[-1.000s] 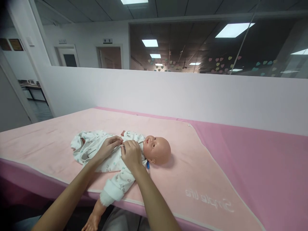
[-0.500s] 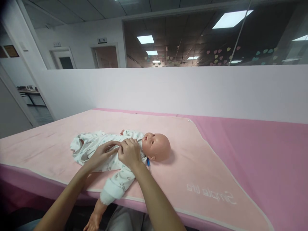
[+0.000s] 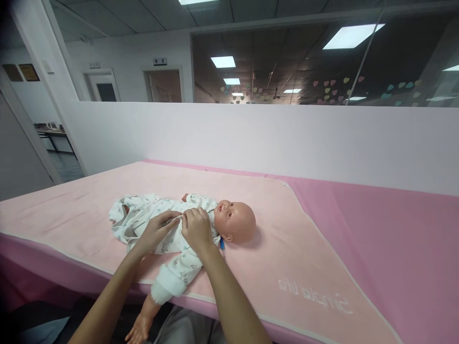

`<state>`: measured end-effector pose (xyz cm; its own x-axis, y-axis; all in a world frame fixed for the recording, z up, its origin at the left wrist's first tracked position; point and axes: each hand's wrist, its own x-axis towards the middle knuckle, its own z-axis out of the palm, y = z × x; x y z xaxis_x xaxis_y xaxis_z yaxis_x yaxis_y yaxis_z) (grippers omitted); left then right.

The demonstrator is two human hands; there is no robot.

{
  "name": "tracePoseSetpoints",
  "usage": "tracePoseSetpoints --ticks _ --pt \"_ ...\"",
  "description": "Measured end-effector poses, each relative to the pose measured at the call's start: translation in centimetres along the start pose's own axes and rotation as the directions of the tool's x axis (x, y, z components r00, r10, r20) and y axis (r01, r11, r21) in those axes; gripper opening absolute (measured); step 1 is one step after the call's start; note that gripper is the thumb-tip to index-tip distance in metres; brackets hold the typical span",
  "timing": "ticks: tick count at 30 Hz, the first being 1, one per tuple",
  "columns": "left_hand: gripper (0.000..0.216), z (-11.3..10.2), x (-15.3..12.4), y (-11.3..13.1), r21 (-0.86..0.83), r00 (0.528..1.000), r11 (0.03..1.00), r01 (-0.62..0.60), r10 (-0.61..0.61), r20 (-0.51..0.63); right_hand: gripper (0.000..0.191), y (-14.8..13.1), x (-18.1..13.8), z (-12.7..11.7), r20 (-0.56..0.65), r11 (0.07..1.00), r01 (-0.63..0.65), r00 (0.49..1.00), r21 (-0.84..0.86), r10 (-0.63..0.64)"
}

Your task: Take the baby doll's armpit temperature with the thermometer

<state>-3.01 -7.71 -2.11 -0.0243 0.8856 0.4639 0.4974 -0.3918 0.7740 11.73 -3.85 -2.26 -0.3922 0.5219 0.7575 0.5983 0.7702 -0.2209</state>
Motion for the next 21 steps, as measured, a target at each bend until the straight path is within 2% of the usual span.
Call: tracePoseSetpoints --ticks 4,12,21 --pt "0.032 -0.3 0.2 -0.3 -0.116 0.997 0.992 0.040 -0.032 0.067 0.009 0.0 0.0 -0.1 0.003 1.000 0.010 1.000 0.007 -0.010" --pt "0.036 -0.8 0.0 -1.1 -0.230 0.993 0.969 0.084 -0.063 0.095 0.010 -0.1 -0.1 -0.2 0.008 1.000 0.007 1.000 -0.002 -0.007" --pt "0.037 -1.3 -0.3 -0.8 -0.170 0.989 0.979 0.113 -0.094 0.115 0.012 -0.1 0.0 -0.4 0.012 1.000 0.031 0.999 -0.002 -0.031"
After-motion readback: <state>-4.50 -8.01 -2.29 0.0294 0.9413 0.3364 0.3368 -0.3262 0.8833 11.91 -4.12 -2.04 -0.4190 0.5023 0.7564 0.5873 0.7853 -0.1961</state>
